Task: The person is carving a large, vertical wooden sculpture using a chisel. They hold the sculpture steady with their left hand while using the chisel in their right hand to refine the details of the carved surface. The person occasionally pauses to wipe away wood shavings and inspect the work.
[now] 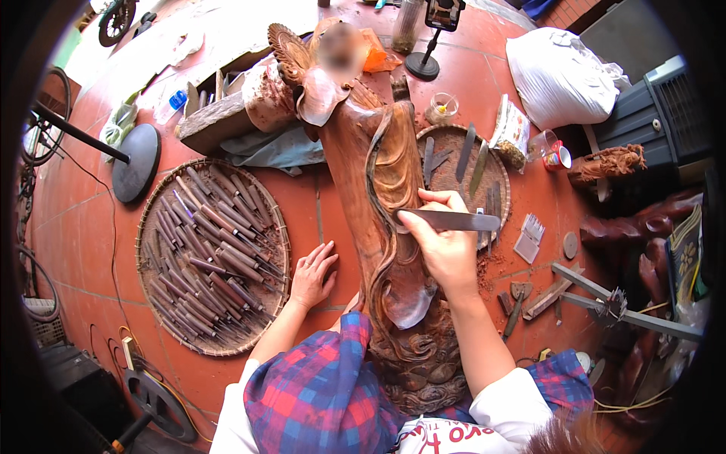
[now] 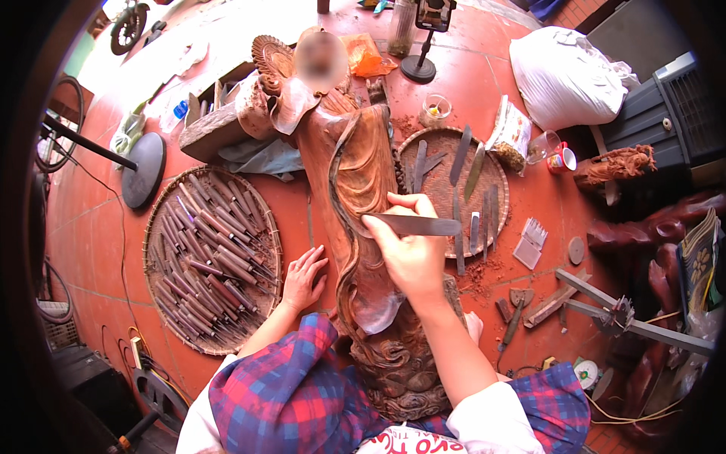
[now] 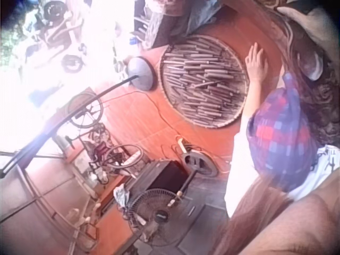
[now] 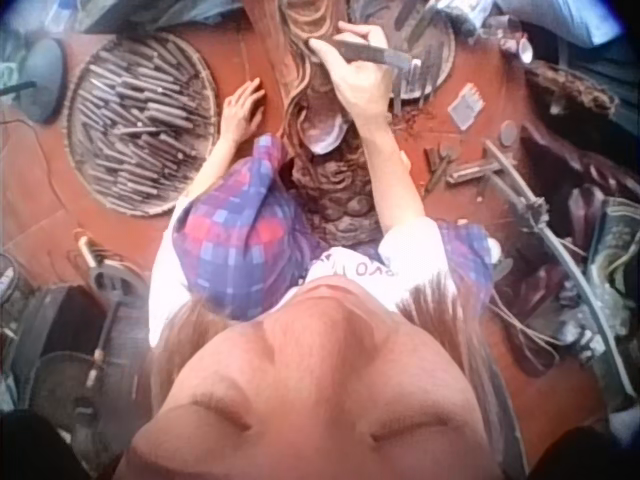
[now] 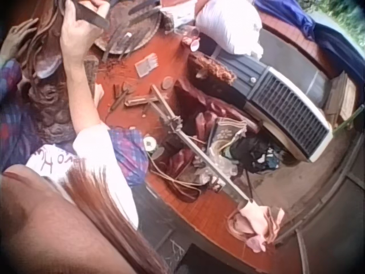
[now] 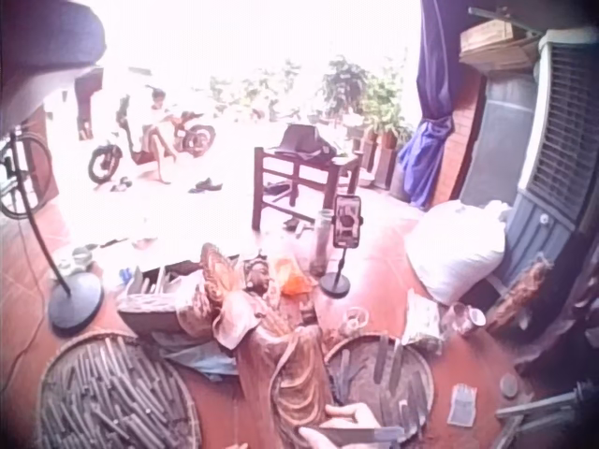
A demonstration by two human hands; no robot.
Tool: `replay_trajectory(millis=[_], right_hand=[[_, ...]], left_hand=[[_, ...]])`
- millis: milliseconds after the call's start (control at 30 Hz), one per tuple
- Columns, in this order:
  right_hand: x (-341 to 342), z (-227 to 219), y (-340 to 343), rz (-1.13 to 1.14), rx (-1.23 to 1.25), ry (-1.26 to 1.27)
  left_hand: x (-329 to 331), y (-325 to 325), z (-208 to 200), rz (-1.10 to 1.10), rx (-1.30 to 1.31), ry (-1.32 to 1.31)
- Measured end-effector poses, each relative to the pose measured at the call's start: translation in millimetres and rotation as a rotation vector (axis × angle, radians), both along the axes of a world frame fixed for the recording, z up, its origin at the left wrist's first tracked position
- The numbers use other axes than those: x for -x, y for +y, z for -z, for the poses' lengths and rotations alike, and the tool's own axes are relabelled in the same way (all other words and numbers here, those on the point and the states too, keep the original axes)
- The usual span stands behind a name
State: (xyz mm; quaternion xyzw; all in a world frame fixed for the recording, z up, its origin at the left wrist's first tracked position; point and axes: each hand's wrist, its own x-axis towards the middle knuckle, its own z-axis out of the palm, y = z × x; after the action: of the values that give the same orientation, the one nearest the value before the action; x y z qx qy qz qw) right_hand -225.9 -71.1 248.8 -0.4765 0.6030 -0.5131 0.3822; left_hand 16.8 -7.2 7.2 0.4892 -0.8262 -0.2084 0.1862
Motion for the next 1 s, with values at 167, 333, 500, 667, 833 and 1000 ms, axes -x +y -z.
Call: replay_trajectory(millis=[167, 333, 500, 667, 833, 1000], right_hand=[[16.0, -1.2, -1.3, 0.015, -0.124, -0.118], [4.2, 0.3, 0.7, -0.046, -0.082, -0.071], [14.3, -5.8, -0.2, 0.011, -0.137, -0.043], [2.7, -3.3, 1.9, -0.043, -0.052, 0.006], [17.1, 4.5, -1.1, -0.017, -0.001, 0.043], [3.6, -2.3, 1.9, -0.046, -0.051, 0.007]], left_hand=[[2.3, -0.9, -3.3, 0.006, 0.000, -0.008], [0.2, -1.9, -2.3, 0.006, -0.003, -0.006], [2.2, 0.7, -2.6, 0.002, -0.005, 0.002], [0.9, -0.4, -2.7, -0.002, 0.019, -0.025], [1.7, -1.9, -0.6, 0.001, 0.019, -0.016], [-0.1, -0.2, 0.2, 0.000, 0.005, 0.002]])
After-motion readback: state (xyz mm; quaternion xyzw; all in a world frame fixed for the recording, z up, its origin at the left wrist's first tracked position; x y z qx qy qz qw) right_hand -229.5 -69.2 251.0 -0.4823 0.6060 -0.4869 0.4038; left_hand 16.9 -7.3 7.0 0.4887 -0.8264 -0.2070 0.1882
